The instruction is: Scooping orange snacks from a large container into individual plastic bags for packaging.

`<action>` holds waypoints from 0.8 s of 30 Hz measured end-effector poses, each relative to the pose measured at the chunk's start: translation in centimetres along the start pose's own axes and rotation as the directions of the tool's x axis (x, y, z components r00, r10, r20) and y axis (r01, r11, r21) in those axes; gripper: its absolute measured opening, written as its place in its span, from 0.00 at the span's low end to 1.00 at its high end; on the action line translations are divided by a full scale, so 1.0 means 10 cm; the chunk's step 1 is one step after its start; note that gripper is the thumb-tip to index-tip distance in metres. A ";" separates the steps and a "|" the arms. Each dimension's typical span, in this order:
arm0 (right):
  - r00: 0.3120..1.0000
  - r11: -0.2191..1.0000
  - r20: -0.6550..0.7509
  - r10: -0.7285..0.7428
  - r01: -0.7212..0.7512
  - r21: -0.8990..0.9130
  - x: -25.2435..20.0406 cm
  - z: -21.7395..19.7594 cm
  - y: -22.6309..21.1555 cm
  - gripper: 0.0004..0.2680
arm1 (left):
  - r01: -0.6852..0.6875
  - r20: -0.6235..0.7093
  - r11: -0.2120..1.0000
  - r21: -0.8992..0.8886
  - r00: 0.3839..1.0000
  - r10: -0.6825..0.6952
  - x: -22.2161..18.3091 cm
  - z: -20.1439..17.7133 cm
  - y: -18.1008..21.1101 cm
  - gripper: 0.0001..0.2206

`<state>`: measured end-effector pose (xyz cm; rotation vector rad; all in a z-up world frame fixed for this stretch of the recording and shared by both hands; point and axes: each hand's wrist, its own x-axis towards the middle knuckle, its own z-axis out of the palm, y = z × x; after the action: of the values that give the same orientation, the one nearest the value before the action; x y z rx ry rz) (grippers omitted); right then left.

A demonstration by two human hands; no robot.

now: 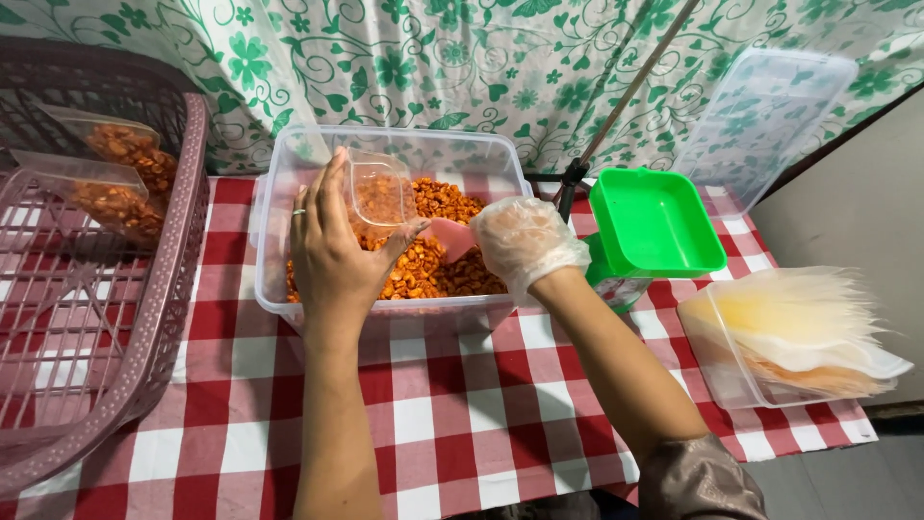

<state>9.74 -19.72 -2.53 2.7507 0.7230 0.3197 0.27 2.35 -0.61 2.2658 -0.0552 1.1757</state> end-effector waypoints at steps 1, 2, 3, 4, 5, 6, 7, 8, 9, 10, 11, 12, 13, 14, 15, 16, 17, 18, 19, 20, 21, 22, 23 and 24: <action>0.996 0.999 0.093 -0.006 0.003 0.032 0.01 -0.16 0.00 0.07 | -0.005 0.001 1.000 0.011 1.000 0.005 0.00 0.00 0.01 0.43; 0.983 0.998 0.182 -0.014 0.002 0.065 0.03 -0.32 0.00 0.08 | -0.014 0.002 1.000 0.023 1.000 0.014 0.00 -0.01 0.01 0.42; 0.984 0.998 0.180 -0.011 -0.001 0.067 0.01 -0.38 0.02 0.08 | -0.018 0.002 1.000 0.023 1.000 0.018 0.01 -0.01 0.02 0.42; 0.969 0.992 0.247 0.003 -0.034 0.123 -0.01 -0.44 0.04 0.08 | -0.008 0.002 1.000 0.022 1.000 0.008 0.01 -0.02 0.03 0.43; 0.949 0.982 0.314 0.012 -0.071 0.176 -0.03 -0.51 0.05 0.08 | 0.001 0.001 1.000 0.021 1.000 -0.001 0.00 -0.03 0.04 0.43; 0.948 0.982 0.317 0.011 -0.070 0.177 -0.06 -0.62 0.01 0.08 | 0.003 0.003 1.000 0.021 1.000 -0.003 -0.01 -0.02 0.03 0.43; 0.940 0.980 0.341 -0.007 -0.062 0.191 -0.10 -0.73 -0.03 0.07 | 0.001 0.000 1.000 0.019 1.000 -0.001 -0.01 -0.02 0.02 0.44; 0.932 0.977 0.363 -0.022 -0.057 0.204 -0.13 -0.84 -0.07 0.08 | -0.003 -0.004 1.000 0.015 1.000 0.004 -0.01 -0.01 0.02 0.44; 0.931 0.977 0.364 -0.021 -0.059 0.205 -0.11 -0.81 -0.07 0.08 | -0.004 -0.002 1.000 0.014 1.000 0.004 -0.02 0.00 0.01 0.44; 0.924 0.973 0.383 -0.012 -0.077 0.216 -0.08 -0.78 -0.07 0.08 | 0.000 -0.002 1.000 0.012 1.000 0.000 -0.02 0.00 0.01 0.44; 0.916 0.969 0.402 -0.004 -0.095 0.227 -0.06 -0.76 -0.07 0.08 | 0.004 -0.002 1.000 0.010 1.000 -0.004 -0.02 0.00 0.00 0.44; 0.916 0.969 0.401 -0.007 -0.092 0.227 -0.09 -0.94 -0.07 0.08 | 0.005 -0.003 1.000 0.012 1.000 -0.005 -0.01 0.00 0.01 0.44; 0.897 0.940 0.442 -0.011 -0.142 0.311 -0.12 -1.13 -0.07 0.08 | 0.004 -0.004 1.000 0.021 1.000 -0.004 -0.01 0.00 0.02 0.44; 0.876 0.901 0.482 -0.018 -0.195 0.388 -0.15 -1.31 -0.08 0.09 | 0.003 -0.004 1.000 0.028 1.000 -0.003 -0.01 0.00 0.02 0.44; 0.876 0.901 0.483 -0.018 -0.195 0.388 -0.14 -1.34 -0.05 0.09 | 0.003 -0.003 1.000 0.028 1.000 -0.003 -0.01 -0.01 0.02 0.44; 0.856 0.885 0.517 -0.015 -0.229 0.405 -0.11 -1.37 -0.02 0.11 | -0.002 -0.002 1.000 0.028 1.000 0.002 -0.01 -0.01 0.02 0.44; 0.835 0.869 0.550 -0.014 -0.262 0.420 -0.09 -1.40 0.01 0.15 | -0.007 -0.001 1.000 0.028 1.000 0.007 -0.01 -0.01 0.02 0.43; 0.835 0.868 0.550 -0.014 -0.263 0.421 -0.10 -1.45 0.02 0.15 | -0.007 0.000 1.000 0.029 1.000 0.007 0.00 -0.01 0.03 0.43; 0.813 0.830 0.582 -0.016 -0.314 0.461 -0.10 -1.49 0.03 0.14 | 0.001 0.004 1.000 0.018 1.000 -0.001 0.00 -0.02 0.03 0.43; 0.790 0.788 0.613 -0.021 -0.365 0.497 -0.11 -1.54 0.05 0.13 | 0.010 0.006 1.000 0.007 1.000 -0.010 0.00 -0.02 0.04 0.43; 0.790 0.787 0.613 -0.021 -0.365 0.497 -0.13 -1.57 0.09 0.13 | 0.010 0.007 1.000 0.008 1.000 -0.010 0.00 -0.01 0.03 0.43; 0.806 0.727 0.584 -0.092 -0.347 0.593 -0.15 -1.60 0.13 0.14 | 0.007 0.004 1.000 0.010 1.000 -0.007 -0.01 -0.01 0.02 0.43; 0.822 0.656 0.547 -0.158 -0.327 0.681 -0.17 -1.63 0.17 0.15 | 0.003 0.001 1.000 0.012 1.000 -0.003 -0.01 0.00 0.01 0.44; 0.822 0.656 0.547 -0.159 -0.326 0.681 -0.18 -1.58 0.19 0.15 | 0.005 0.001 1.000 0.013 1.000 -0.005 -0.01 -0.01 0.01 0.44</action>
<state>4.62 -18.86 12.60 3.3430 0.6311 -1.0202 0.13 2.26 -0.59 2.2760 -0.0428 1.1761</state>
